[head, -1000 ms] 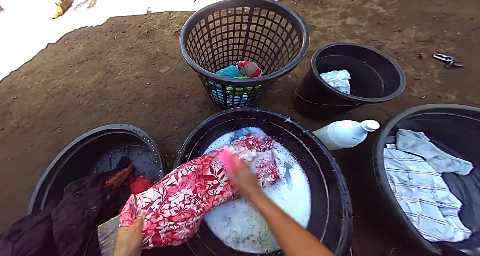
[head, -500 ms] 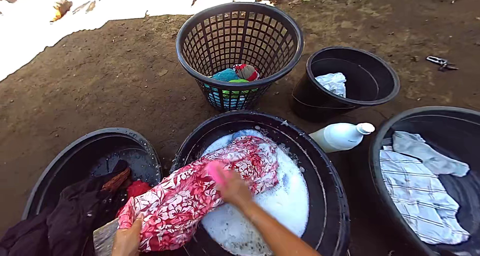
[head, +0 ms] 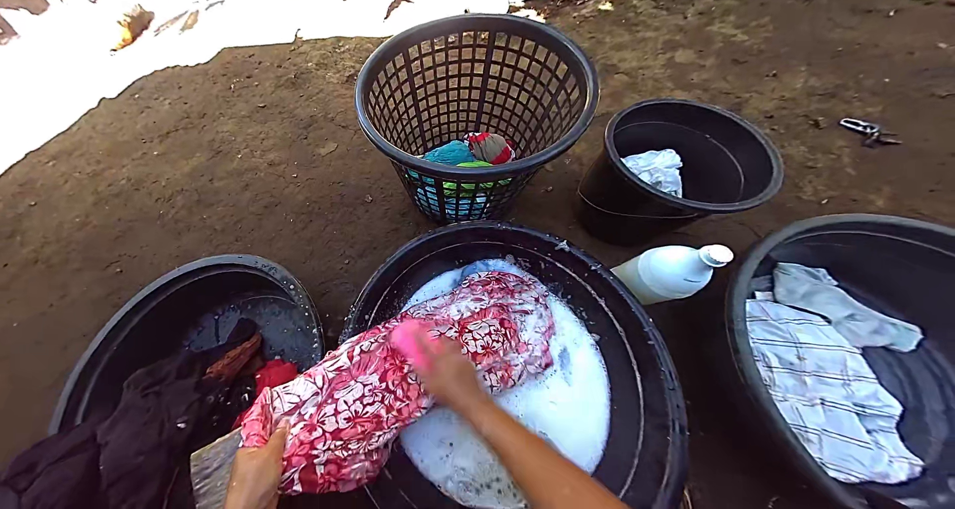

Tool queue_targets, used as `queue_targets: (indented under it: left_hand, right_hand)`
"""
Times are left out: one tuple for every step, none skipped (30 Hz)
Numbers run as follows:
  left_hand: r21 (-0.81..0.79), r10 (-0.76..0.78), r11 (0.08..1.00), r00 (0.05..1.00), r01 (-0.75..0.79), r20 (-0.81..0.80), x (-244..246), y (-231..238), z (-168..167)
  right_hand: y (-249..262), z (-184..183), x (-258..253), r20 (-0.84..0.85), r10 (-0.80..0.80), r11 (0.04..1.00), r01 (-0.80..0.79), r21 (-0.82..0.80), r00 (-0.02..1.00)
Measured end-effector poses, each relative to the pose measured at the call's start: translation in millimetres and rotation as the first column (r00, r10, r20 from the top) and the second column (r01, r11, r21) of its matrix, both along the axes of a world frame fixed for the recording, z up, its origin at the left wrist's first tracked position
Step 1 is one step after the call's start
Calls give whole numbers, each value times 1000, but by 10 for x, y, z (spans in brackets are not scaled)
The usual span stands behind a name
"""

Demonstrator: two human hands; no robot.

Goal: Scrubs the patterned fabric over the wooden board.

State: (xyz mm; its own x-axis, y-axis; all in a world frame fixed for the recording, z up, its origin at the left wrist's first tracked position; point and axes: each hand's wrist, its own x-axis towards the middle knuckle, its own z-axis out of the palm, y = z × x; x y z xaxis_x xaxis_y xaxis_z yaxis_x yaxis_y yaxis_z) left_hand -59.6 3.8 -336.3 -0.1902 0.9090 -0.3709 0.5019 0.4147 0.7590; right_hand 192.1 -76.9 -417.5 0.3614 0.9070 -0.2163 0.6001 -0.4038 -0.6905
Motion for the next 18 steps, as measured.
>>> queue_targets:
  left_hand:
    - [-5, 4, 1000, 1000, -4, -6, 12, 0, 4]
    - [-10, 0, 1000, 1000, 0, -8, 16, 1, 8]
    - [-17, -11, 1000, 1000, 11, -9, 21, 7, 14]
    - [-33, -24, 999, 1000, 24, -7, 36, 21, 31]
    - [-64, -43, 997, 999, 43, 1, 46, 30, 64]
    - [-111, -72, 991, 997, 75, 28, 45, 24, 124]
    - [-154, -103, 981, 991, 115, 84, 44, 13, 221]
    - [-177, -127, 972, 978, 157, 167, 54, 0, 352]
    - [-178, -146, 964, 952, 198, 270, 86, -17, 520]
    - [-139, -157, 965, 912, 224, 379, 116, -24, 669]
    - [-61, -169, 971, 846, 231, 506, 129, -6, 757]
    - [36, -178, 979, 746, 202, 642, 148, 41, 771]
    - [118, -192, 980, 597, 161, 779, 179, 107, 703]
    - [159, -207, 977, 448, 143, 870, 231, 154, 579]
    - [125, -168, 982, 366, 141, 915, 308, 157, 426]
    - [44, -109, 981, 349, 190, 931, 388, 97, 267]
    - [-28, -90, 957, 390, 287, 916, 451, 9, 116]
    - [-73, -133, 910, 454, 408, 881, 494, -59, 18]
  right_hand:
    - [-82, -131, 491, 21, -127, 984, 129, -122, 992]
    - [-191, -244, 956, 61, -233, 945, 241, -220, 971]
    - [-288, -309, 1358, 94, -305, 899, 319, -299, 948]
    - [-345, -304, 1686, 105, -339, 857, 353, -375, 935]
    - [-373, -239, 1933, 68, -365, 839, 359, -409, 929]
    - [-400, -162, 2092, -28, -419, 847, 379, -373, 908]
    - [-435, -91, 2169, -172, -492, 850, 428, -307, 854]
    - [-485, -47, 2162, -330, -568, 823, 517, -236, 754]
    - [-544, -27, 2094, -446, -625, 765, 616, -188, 641]
    - [-606, -37, 1990, -517, -663, 699, 695, -168, 541]
    - [-675, -98, 1867, -560, -679, 653, 740, -164, 474]
    - [-742, -195, 1729, -593, -678, 631, 757, -167, 435]
    - [-793, -310, 1572, -616, -666, 632, 756, -170, 419]
    - [-825, -414, 1404, -635, -647, 649, 741, -169, 422]
    - [-839, -483, 1256, -647, -630, 670, 722, -171, 431]
    - [-833, -529, 1153, -652, -615, 688, 707, -167, 444]
    - [-811, -517, 1100, -657, -601, 698, 699, -156, 454]
    - [-781, -452, 1097, -659, -592, 702, 698, -139, 464]
